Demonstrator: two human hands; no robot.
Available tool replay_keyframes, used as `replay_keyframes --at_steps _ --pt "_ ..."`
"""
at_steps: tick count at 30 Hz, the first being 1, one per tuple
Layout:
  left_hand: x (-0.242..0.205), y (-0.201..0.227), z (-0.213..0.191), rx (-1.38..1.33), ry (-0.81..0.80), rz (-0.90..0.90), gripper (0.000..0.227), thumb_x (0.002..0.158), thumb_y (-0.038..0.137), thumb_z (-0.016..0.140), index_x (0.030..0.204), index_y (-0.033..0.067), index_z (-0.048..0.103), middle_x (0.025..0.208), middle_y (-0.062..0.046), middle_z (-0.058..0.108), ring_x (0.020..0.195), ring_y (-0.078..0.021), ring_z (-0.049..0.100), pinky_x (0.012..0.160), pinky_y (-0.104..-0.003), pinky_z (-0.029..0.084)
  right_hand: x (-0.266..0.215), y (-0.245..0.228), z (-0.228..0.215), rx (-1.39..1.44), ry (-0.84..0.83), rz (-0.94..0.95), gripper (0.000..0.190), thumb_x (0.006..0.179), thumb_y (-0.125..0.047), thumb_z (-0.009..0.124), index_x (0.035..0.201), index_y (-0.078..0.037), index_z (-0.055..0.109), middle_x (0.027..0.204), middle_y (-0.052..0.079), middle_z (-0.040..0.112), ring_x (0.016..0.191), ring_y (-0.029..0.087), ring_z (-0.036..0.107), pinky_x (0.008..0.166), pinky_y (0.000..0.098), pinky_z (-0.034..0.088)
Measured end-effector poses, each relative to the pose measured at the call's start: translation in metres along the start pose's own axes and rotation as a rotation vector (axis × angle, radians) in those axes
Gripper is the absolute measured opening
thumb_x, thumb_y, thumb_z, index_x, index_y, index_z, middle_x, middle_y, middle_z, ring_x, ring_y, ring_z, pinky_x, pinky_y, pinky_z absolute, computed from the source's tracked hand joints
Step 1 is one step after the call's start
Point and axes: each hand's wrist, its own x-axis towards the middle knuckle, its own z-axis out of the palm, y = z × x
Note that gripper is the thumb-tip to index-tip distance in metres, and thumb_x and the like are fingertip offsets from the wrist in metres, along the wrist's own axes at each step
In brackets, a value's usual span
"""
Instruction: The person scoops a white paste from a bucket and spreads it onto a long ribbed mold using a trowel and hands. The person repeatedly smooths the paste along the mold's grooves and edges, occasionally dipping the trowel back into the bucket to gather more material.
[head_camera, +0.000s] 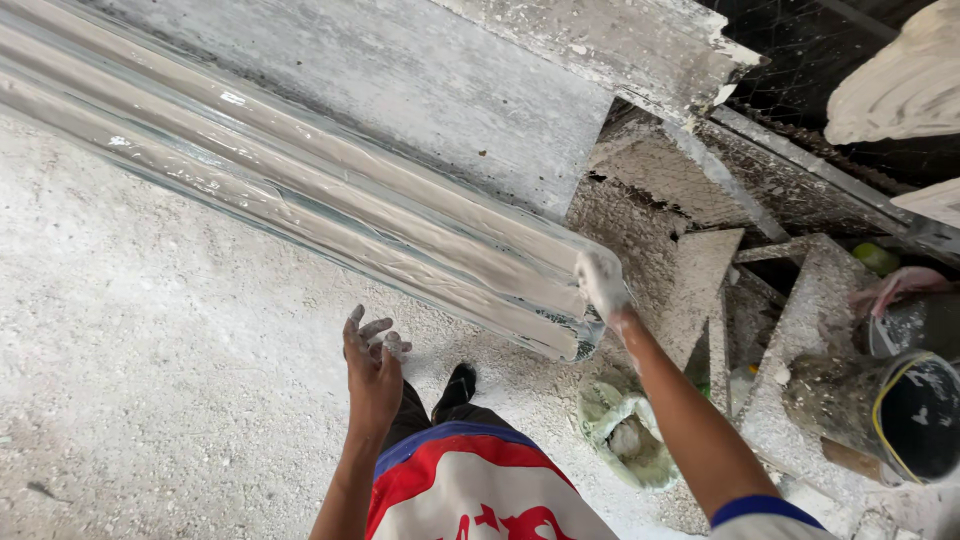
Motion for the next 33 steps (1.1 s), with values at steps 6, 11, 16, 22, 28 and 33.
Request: replay_keyframes --at_steps 6,11,16,22,28,33 --pt "0.0 -0.005 0.002 0.026 0.008 -0.064 0.063 0.1 0.006 0.053 0.156 0.0046 0.024 0.128 -0.018 0.057 0.093 -0.0222 0.069 0.077 -0.032 0.057 -0.081 -0.043 0.007 -1.195 0.102 -0.358 0.042 0.09 -0.031 0.069 0.122 -0.006 0.06 0.118 0.017 0.055 0.107 0.029 0.055 0.088 0.0486 0.052" --pt "0.003 -0.002 0.007 0.024 -0.029 -0.022 0.065 0.1 0.007 0.053 0.157 0.0045 0.023 0.129 -0.02 0.056 0.093 -0.022 0.069 0.074 -0.031 0.057 -0.102 -0.019 0.01 -1.187 0.293 -0.552 0.043 0.086 -0.028 0.072 0.125 -0.013 0.063 0.118 0.01 0.058 0.108 0.032 0.054 0.091 0.0465 0.053" --pt "0.007 0.008 0.019 0.103 -0.076 -0.033 0.064 0.099 0.007 0.053 0.156 0.0055 0.023 0.13 -0.019 0.055 0.093 -0.021 0.07 0.066 -0.03 0.056 -0.096 0.013 -0.002 -1.298 0.219 -0.402 0.019 0.095 -0.027 0.072 0.113 -0.021 0.07 0.106 0.003 0.058 0.096 0.023 0.058 0.082 0.0372 0.056" --pt "0.005 0.01 0.026 0.093 -0.104 0.001 0.065 0.099 0.007 0.05 0.157 0.0047 0.021 0.131 -0.02 0.055 0.095 -0.0211 0.07 0.07 -0.028 0.058 -0.087 -0.003 -0.007 -1.322 0.163 -0.518 0.015 0.092 -0.023 0.07 0.106 -0.026 0.075 0.1 -0.002 0.058 0.097 0.021 0.058 0.084 0.0397 0.054" --pt "-0.001 0.006 0.022 0.102 -0.085 -0.031 0.065 0.099 0.008 0.051 0.157 0.0058 0.021 0.132 -0.02 0.055 0.094 -0.0214 0.07 0.071 -0.03 0.057 -0.093 -0.042 0.001 -1.399 0.026 -0.482 0.025 0.084 -0.018 0.07 0.106 -0.027 0.075 0.103 0.001 0.057 0.106 0.025 0.056 0.088 0.043 0.052" --pt "-0.001 0.0 0.017 0.104 -0.043 -0.07 0.065 0.1 0.01 0.054 0.156 0.006 0.022 0.132 -0.019 0.056 0.094 -0.0218 0.07 0.073 -0.031 0.057 -0.089 -0.052 -0.019 -1.429 0.099 -0.589 0.031 0.079 -0.025 0.07 0.11 -0.02 0.073 0.114 0.011 0.056 0.105 0.03 0.054 0.088 0.0498 0.05"
